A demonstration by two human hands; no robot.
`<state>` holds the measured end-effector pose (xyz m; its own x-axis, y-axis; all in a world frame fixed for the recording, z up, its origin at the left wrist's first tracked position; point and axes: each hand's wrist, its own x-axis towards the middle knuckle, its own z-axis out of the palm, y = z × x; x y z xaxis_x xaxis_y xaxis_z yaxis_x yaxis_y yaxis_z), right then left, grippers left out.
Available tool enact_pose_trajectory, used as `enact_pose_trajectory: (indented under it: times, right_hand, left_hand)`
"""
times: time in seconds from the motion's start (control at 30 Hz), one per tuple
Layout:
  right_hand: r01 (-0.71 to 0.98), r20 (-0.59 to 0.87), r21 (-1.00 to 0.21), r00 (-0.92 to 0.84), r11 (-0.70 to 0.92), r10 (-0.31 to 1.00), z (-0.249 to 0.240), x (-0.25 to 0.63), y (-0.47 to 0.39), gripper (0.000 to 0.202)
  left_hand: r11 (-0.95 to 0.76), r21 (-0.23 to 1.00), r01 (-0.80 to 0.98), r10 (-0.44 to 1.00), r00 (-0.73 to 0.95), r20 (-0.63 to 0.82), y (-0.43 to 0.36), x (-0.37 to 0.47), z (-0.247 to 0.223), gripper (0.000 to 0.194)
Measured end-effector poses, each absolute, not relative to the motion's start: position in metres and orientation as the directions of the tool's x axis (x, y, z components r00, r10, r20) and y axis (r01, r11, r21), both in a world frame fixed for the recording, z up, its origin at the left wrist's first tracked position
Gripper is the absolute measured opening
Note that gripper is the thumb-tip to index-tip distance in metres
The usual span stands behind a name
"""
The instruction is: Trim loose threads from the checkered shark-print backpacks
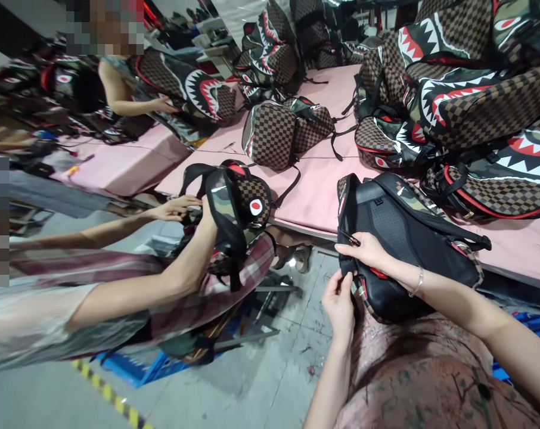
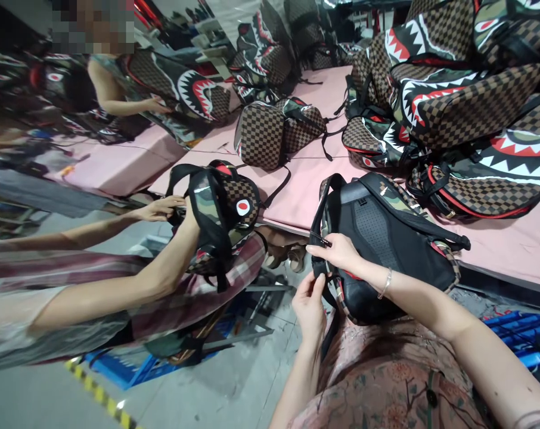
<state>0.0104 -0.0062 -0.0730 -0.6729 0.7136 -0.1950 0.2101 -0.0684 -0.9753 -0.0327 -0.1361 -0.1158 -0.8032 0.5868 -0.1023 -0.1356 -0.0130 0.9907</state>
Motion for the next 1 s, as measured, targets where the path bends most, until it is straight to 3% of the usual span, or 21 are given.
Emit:
enact_pose_trajectory:
  times: [0.1,0.17,0.3,0.37,0.53,0.73,0.9,1.0]
  right_hand:
    - [0.147,-0.289,-0.947,-0.780,-0.285,0.555,-0.073,0.013,-0.001,0.042]
    - [0.133,-0.290,-0.939,-0.800,-0.317,0.526,-0.075,0.015,-0.001,0.041]
    - [0.086,-0.074,-0.996,-0.572,-0.031,0.817,-0.085,0.024,-0.018,0.030]
    - [0.096,0.088,-0.984,-0.470,0.150,0.878,-0.091,0.032,-0.029,0.026]
    - [0.134,0.362,-0.851,-0.549,0.508,0.753,-0.105,0.055,-0.042,0.018]
    - [0.120,0.447,-0.814,-0.495,0.569,0.745,-0.110,0.058,-0.044,0.020]
    - [0.098,0.456,-0.813,-0.505,0.574,0.733,-0.109,0.055,-0.046,0.017]
    - [0.121,0.530,-0.719,-0.542,0.685,0.652,-0.112,0.057,-0.046,0.019]
  left_hand:
    - [-0.061,0.986,-0.154,0.614,-0.784,-0.084,-0.135,-0.036,-0.127,0.024]
    - [-0.083,0.973,-0.216,0.616,-0.779,-0.121,-0.133,-0.038,-0.131,0.025]
    - [-0.130,0.934,-0.331,0.589,-0.784,-0.196,-0.125,-0.039,-0.128,0.028]
    - [-0.145,0.922,-0.360,0.592,-0.778,-0.210,-0.123,-0.038,-0.124,0.028]
    - [-0.107,0.930,-0.352,0.617,-0.757,-0.215,-0.124,-0.035,-0.119,0.026]
    - [-0.095,0.877,-0.471,0.675,-0.678,-0.291,-0.127,-0.032,-0.112,0.027]
    - [-0.080,0.848,-0.525,0.641,-0.678,-0.359,-0.126,-0.031,-0.099,0.026]
    - [-0.060,0.850,-0.523,0.634,-0.678,-0.372,-0.127,-0.030,-0.096,0.028]
